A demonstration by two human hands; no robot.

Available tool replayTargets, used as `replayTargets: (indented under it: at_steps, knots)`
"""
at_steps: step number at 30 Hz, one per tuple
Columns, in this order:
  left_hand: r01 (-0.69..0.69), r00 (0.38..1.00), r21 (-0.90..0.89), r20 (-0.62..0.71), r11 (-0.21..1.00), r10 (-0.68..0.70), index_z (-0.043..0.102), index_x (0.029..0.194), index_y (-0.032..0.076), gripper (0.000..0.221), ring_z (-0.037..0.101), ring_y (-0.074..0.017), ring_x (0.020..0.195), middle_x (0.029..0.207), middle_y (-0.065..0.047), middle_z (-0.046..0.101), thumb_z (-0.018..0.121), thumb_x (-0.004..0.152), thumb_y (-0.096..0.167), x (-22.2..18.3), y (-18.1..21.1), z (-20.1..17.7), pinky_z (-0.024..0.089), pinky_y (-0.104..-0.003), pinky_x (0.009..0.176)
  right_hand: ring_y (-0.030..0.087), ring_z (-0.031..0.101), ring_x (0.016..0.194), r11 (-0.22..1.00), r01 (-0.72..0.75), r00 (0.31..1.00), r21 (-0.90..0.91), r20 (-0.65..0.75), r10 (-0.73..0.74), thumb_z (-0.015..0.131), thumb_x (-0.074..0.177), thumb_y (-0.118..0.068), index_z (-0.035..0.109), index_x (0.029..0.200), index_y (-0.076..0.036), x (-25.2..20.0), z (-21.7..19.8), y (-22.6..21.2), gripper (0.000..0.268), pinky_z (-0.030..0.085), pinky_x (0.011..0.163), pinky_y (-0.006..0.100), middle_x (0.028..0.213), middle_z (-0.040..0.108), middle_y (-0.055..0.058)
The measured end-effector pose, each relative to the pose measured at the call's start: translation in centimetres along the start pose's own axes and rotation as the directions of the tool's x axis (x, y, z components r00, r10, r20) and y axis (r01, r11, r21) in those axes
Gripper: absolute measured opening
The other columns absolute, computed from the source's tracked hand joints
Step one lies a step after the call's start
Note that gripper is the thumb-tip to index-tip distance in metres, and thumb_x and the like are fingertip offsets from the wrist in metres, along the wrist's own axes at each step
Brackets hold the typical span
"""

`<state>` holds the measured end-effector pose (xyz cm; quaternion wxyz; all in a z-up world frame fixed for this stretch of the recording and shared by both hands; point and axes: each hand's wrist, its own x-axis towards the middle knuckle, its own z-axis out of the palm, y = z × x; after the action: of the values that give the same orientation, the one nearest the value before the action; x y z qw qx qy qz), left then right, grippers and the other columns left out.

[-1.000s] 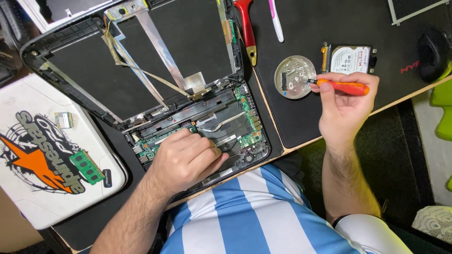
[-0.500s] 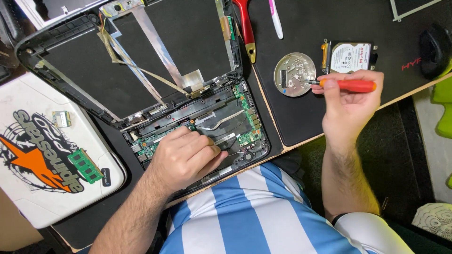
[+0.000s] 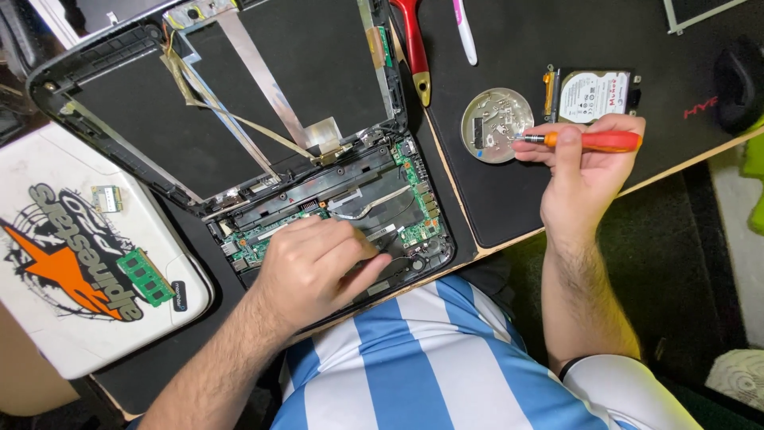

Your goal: Reassembling a laptop by installing the motherboard, connecting ribbon cables, and securing it with screws.

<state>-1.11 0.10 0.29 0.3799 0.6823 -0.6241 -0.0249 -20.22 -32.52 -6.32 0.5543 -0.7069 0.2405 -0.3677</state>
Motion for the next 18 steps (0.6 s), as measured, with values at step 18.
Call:
replayTargets:
  at_steps: [18]
  knots:
    - [0.347,0.916,-0.097,0.249,0.933,-0.315,0.081,0.124,0.01,0.024,0.089,-0.0418,0.087,0.102,-0.005,0.072,0.09,0.103,0.016,16.1,-1.9,13.4,0.075,-0.057,0.073,0.041,0.086,0.082,0.982,0.032,0.999,0.184,-0.013,-0.03,0.062,0.135,-0.028,0.029,0.135,-0.012,0.0,-1.1,2.5,0.037,0.075,0.073,0.051,0.109,0.079,0.041]
